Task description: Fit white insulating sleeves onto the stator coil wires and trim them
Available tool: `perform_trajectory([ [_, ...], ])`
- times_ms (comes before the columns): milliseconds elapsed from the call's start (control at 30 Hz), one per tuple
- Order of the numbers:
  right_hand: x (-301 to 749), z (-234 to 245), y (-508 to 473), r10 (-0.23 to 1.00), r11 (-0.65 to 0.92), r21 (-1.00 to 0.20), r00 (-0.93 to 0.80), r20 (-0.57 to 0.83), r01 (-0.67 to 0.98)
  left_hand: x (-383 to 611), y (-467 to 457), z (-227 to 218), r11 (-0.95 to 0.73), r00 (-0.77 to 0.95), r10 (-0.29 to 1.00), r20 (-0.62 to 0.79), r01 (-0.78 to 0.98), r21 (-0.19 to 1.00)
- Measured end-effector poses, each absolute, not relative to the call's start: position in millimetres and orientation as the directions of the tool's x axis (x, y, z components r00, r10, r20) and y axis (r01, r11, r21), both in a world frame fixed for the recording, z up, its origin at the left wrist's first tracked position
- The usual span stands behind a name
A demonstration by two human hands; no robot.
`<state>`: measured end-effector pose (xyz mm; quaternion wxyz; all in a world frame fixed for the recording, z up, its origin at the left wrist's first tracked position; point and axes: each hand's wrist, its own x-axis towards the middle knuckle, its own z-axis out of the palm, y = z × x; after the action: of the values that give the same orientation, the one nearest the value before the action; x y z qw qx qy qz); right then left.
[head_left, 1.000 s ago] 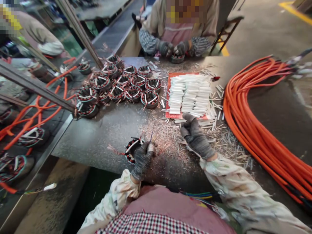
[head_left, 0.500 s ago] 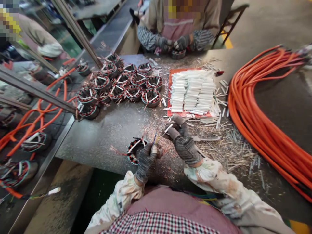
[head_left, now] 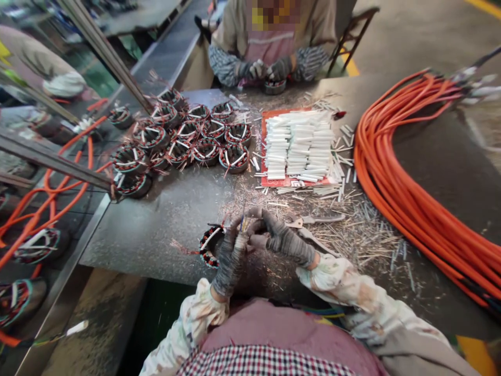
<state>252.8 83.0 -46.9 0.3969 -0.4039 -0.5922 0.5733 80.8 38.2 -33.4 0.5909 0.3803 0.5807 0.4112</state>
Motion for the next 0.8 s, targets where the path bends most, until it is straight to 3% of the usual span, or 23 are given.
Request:
perform_trajectory([
  [67, 275, -57, 97, 0.986, 0.092, -0.976, -0.156, 0.061, 0.199, 80, 39, -32, 0.341, -0.066, 0.937, -0.344, -0.042, 0.939],
  [167, 311, -66, 123, 0.993, 0.033, -0.862, 0.084, 0.087, 0.505, 79, 40, -31, 0.272, -0.117, 0.955, -0.271, -0.007, 0.962],
  [267, 326, -70, 137, 0.998, -0.014, -0.751, 0.061, 0.035, 0.66, 79, 41, -32, 0.239, -0.117, 0.964, -0.239, -0.009, 0.971],
  [433, 312, -71, 134, 0.993, -0.031, -0.704, 0.101, 0.058, 0.71, 80, 39, -33, 0.279, -0.106, 0.951, -0.291, -0.114, 0.953],
  [567, 291, -62, 122, 0.982, 0.084, -0.864, 0.107, 0.157, 0.496, 80, 41, -26, 0.277, -0.11, 0.953, -0.281, -0.049, 0.96],
  [667, 267, -47, 112, 0.993, 0.121, -0.991, 0.011, 0.122, 0.066, 82, 43, -21, 0.277, -0.107, 0.956, -0.275, 0.011, 0.961],
  [733, 251, -38, 108, 0.998, 0.045, -0.972, -0.029, 0.053, -0.229, 83, 43, -21, 0.264, -0.12, 0.959, -0.258, 0.037, 0.964],
  [800, 238, -32, 107, 0.999, -0.035, -0.927, -0.017, -0.03, -0.373, 84, 44, -22, 0.251, -0.125, 0.962, -0.241, 0.071, 0.965],
])
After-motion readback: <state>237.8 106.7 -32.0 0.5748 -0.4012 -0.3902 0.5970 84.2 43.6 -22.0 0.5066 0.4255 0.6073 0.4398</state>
